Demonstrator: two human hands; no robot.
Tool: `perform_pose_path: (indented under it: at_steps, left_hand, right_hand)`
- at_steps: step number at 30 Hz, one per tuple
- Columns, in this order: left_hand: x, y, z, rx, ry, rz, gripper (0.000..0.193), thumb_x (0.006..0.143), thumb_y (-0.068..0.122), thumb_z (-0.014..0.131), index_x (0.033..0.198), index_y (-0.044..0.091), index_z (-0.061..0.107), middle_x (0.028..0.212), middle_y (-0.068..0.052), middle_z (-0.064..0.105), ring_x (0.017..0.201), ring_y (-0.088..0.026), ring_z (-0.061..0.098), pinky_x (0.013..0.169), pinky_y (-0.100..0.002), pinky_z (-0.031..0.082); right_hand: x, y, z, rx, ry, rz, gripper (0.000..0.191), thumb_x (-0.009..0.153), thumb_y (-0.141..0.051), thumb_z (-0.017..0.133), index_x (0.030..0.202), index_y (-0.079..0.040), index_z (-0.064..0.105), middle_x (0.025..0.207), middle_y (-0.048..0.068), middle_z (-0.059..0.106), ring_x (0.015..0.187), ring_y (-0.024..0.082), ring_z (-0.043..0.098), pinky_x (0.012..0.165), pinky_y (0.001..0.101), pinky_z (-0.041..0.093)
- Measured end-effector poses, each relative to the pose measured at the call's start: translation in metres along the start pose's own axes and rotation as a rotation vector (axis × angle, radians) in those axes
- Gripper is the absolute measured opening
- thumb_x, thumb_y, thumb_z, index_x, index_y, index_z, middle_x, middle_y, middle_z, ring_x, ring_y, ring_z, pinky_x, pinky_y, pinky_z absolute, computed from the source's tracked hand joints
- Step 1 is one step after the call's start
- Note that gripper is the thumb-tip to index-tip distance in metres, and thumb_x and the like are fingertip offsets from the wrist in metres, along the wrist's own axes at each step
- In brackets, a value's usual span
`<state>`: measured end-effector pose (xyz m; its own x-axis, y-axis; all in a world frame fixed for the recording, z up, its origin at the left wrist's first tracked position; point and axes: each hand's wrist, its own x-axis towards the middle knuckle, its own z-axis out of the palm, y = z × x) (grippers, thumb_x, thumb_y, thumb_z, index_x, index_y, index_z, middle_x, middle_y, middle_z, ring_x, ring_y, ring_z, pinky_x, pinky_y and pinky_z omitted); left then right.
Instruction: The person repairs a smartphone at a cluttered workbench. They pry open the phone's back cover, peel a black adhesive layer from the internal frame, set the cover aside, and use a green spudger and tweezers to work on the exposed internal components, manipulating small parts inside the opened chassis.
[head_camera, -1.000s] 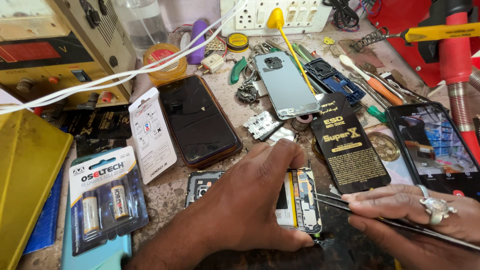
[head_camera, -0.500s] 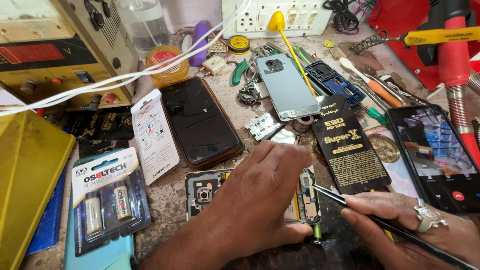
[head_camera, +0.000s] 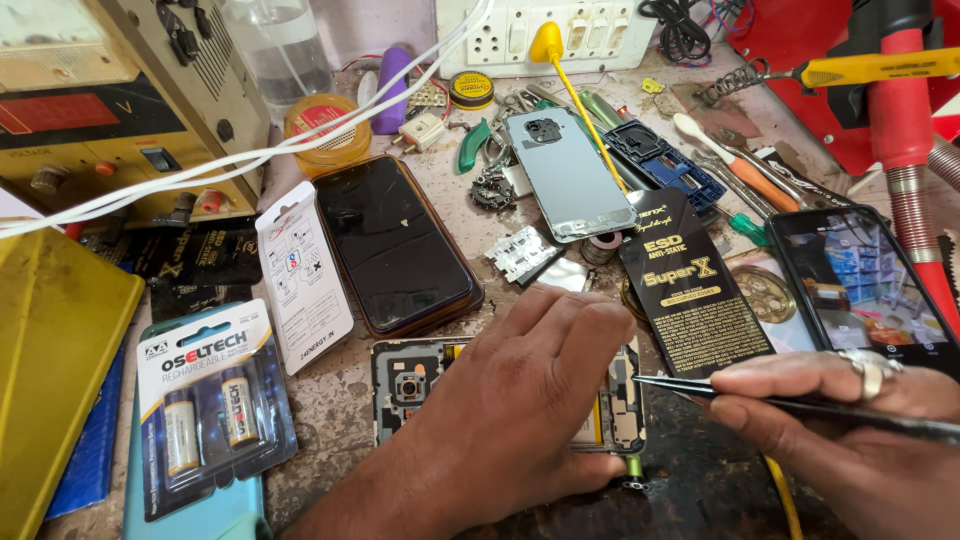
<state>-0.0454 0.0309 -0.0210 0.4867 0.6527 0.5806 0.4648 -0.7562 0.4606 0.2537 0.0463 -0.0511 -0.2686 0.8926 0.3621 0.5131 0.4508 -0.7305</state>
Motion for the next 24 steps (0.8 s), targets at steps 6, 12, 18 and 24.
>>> perform_pose_path:
  at_steps: [6, 12, 18, 24]
  left_hand:
    - [0.001, 0.000, -0.002, -0.013, -0.004, 0.045, 0.088, 0.062, 0.027, 0.093, 0.132, 0.000, 0.047, 0.132, -0.017, 0.059, 0.130, -0.039, 0.054, 0.110, -0.046, 0.045]
    - [0.000, -0.003, -0.001, -0.056, -0.002, 0.039, 0.088, 0.064, 0.030, 0.093, 0.133, 0.000, 0.048, 0.132, -0.016, 0.059, 0.130, -0.038, 0.055, 0.111, -0.046, 0.045]
    - [-0.001, -0.007, -0.001, -0.069, 0.008, 0.009, 0.086, 0.069, 0.037, 0.091, 0.134, 0.001, 0.047, 0.131, -0.018, 0.060, 0.130, -0.039, 0.056, 0.111, -0.046, 0.045]
    - [-0.003, -0.006, 0.001, -0.131, -0.005, -0.135, 0.086, 0.071, 0.045, 0.090, 0.135, 0.004, 0.048, 0.122, -0.018, 0.063, 0.120, -0.037, 0.061, 0.101, -0.046, 0.050]
  right_hand:
    - [0.002, 0.032, -0.010, 0.342, -0.060, 0.373, 0.016, 0.090, 0.006, 0.073, 0.106, 0.009, 0.071, 0.100, 0.025, 0.077, 0.093, 0.032, 0.082, 0.085, 0.0420, 0.067]
    - [-0.001, 0.045, -0.003, 0.722, -0.032, 0.384, 0.017, 0.095, 0.009, 0.063, 0.110, 0.013, 0.069, 0.103, 0.031, 0.078, 0.098, 0.040, 0.080, 0.086, 0.0509, 0.065]
    - [-0.009, 0.036, 0.003, 0.472, 0.003, 0.127, 0.014, 0.092, 0.009, 0.071, 0.106, 0.008, 0.069, 0.102, 0.027, 0.075, 0.095, 0.036, 0.082, 0.087, 0.0438, 0.066]
    - [-0.014, 0.012, 0.009, 0.084, 0.118, -0.314, 0.018, 0.087, -0.003, 0.075, 0.104, -0.006, 0.070, 0.105, 0.014, 0.078, 0.100, 0.022, 0.080, 0.095, 0.0353, 0.065]
